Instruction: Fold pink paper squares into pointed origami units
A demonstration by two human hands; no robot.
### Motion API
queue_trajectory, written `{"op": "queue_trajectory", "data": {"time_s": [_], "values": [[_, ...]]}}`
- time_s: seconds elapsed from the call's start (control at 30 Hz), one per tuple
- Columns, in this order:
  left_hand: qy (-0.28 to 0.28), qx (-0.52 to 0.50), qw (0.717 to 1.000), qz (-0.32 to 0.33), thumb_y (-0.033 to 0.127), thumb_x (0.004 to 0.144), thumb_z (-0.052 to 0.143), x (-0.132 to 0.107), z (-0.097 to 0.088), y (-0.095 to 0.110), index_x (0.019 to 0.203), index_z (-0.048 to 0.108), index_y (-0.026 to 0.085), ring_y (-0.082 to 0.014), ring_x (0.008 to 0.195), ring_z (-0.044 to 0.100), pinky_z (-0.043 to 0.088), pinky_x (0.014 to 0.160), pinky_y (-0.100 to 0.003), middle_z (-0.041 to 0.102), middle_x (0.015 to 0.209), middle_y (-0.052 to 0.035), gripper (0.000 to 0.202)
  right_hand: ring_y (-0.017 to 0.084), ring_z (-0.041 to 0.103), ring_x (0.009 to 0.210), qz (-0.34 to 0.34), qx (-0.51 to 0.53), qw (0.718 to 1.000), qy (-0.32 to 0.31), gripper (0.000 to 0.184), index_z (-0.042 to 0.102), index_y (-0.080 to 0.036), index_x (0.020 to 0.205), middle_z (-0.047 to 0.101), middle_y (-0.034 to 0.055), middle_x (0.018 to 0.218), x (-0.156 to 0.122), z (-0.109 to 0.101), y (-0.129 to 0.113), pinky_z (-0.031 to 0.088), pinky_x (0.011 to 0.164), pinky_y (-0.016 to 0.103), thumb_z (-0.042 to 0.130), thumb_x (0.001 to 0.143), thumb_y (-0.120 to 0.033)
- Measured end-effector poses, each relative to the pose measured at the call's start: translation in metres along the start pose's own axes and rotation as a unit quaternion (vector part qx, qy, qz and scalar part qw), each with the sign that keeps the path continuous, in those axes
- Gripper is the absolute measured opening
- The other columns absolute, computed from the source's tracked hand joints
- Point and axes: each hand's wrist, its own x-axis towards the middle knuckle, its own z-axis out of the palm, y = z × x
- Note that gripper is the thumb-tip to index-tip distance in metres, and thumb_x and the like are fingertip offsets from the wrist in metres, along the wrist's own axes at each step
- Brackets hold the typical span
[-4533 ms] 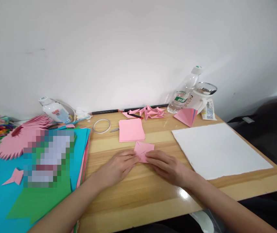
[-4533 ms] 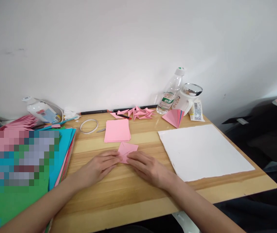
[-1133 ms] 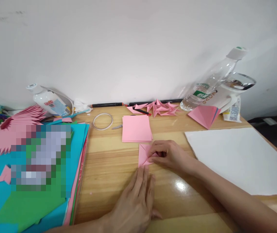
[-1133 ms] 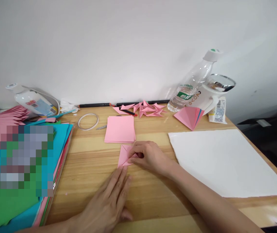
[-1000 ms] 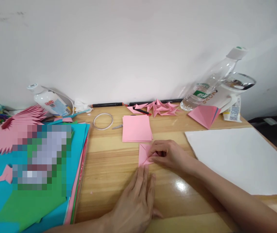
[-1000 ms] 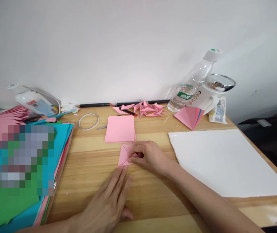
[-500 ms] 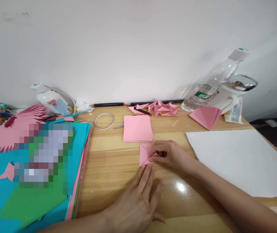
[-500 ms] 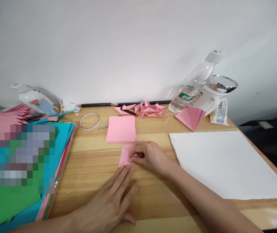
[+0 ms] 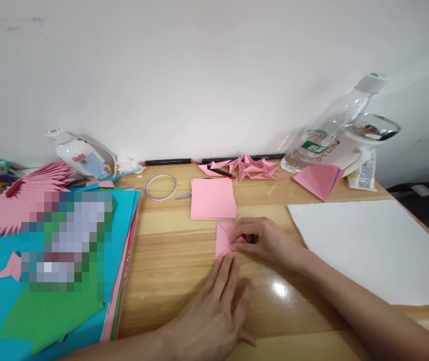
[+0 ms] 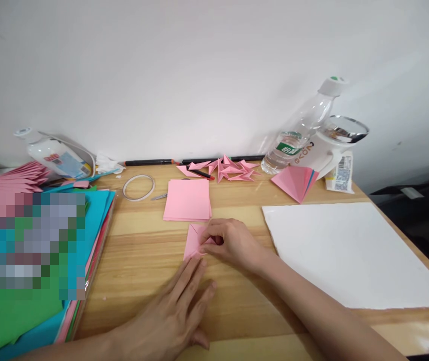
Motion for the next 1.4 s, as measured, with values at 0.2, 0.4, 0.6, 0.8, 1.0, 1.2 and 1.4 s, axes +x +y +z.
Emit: {"op": "queue_trajectory", "data": {"time_s": [0.2, 0.4, 0.6, 0.8, 1.0, 1.2, 1.4], "values": [[-0.012, -0.024, 1.000, 0.002, 0.052, 0.086, 0.038, -0.001, 0.000, 0.000, 0.125, 0.042, 0.000, -0.0382, 0.126, 0.035, 0.017, 0.104, -0.050, 0.044, 0.128, -0.0310, 0.064, 0.009, 0.046, 0.055, 0.003, -0.005, 1.000, -0.002, 0.012, 0.060, -0.017, 0.066, 0.059, -0.0002, 0.067, 0.000, 0.001, 0.001, 0.035, 0.052, 0.021, 0.060, 0.076, -0.023], [-0.007, -0.020, 1.000, 0.000, 0.054, 0.085, 0.038, 0.001, -0.001, -0.001, 0.122, 0.045, 0.000, -0.0387, 0.125, 0.036, 0.018, 0.103, -0.050, 0.046, 0.127, -0.0309, 0.066, 0.009, 0.046, 0.055, 0.001, -0.003, 1.000, -0.001, 0.012, 0.060, -0.017, 0.066, 0.058, 0.0000, 0.067, 0.000, 0.000, 0.000, 0.035, 0.052, 0.022, 0.059, 0.077, -0.023], [-0.021, 0.002, 1.000, 0.000, 0.055, 0.085, 0.037, 0.001, -0.002, 0.001, 0.122, 0.045, 0.001, -0.0384, 0.125, 0.036, 0.018, 0.104, -0.049, 0.047, 0.127, -0.0287, 0.067, 0.009, 0.046, 0.055, 0.004, -0.003, 1.000, -0.006, 0.011, 0.060, -0.017, 0.067, 0.058, -0.0004, 0.067, 0.000, 0.000, 0.000, 0.035, 0.052, 0.021, 0.060, 0.076, -0.023], [-0.020, -0.004, 1.000, 0.006, 0.054, 0.085, 0.038, 0.001, -0.001, -0.001, 0.123, 0.045, 0.001, -0.0371, 0.125, 0.037, 0.018, 0.104, -0.048, 0.047, 0.127, -0.0284, 0.066, 0.009, 0.046, 0.055, 0.004, -0.003, 1.000, -0.006, 0.010, 0.060, -0.017, 0.067, 0.058, 0.0000, 0.067, 0.000, 0.000, -0.001, 0.035, 0.052, 0.021, 0.061, 0.076, -0.022], [-0.007, -0.017, 1.000, -0.019, 0.056, 0.083, 0.040, 0.002, 0.000, -0.001, 0.119, 0.049, 0.002, -0.0350, 0.126, 0.037, 0.022, 0.104, -0.045, 0.047, 0.128, -0.0258, 0.065, 0.009, 0.046, 0.055, 0.010, -0.003, 1.000, -0.001, 0.011, 0.060, -0.016, 0.066, 0.058, -0.0002, 0.067, 0.000, 0.000, -0.001, 0.035, 0.052, 0.021, 0.061, 0.075, -0.021], [-0.026, -0.005, 1.000, -0.009, 0.051, 0.086, 0.039, 0.004, 0.004, -0.008, 0.117, 0.054, 0.004, -0.0300, 0.128, 0.034, 0.028, 0.104, -0.043, 0.054, 0.125, -0.0164, 0.058, 0.008, 0.044, 0.054, 0.013, -0.004, 1.000, -0.002, 0.007, 0.062, -0.016, 0.068, 0.057, -0.0010, 0.066, 0.000, 0.001, -0.001, 0.033, 0.051, 0.020, 0.061, 0.074, -0.019], [-0.030, -0.005, 0.998, -0.049, 0.051, 0.085, 0.041, 0.006, 0.006, -0.017, 0.121, 0.048, 0.003, -0.0293, 0.118, 0.047, 0.042, 0.090, -0.037, 0.050, 0.127, -0.0215, 0.061, 0.009, 0.047, 0.057, 0.003, 0.016, 1.000, -0.014, 0.008, 0.064, -0.017, 0.076, 0.060, 0.0002, 0.070, -0.002, -0.002, 0.004, 0.036, 0.053, 0.020, 0.057, 0.077, -0.018]]}}
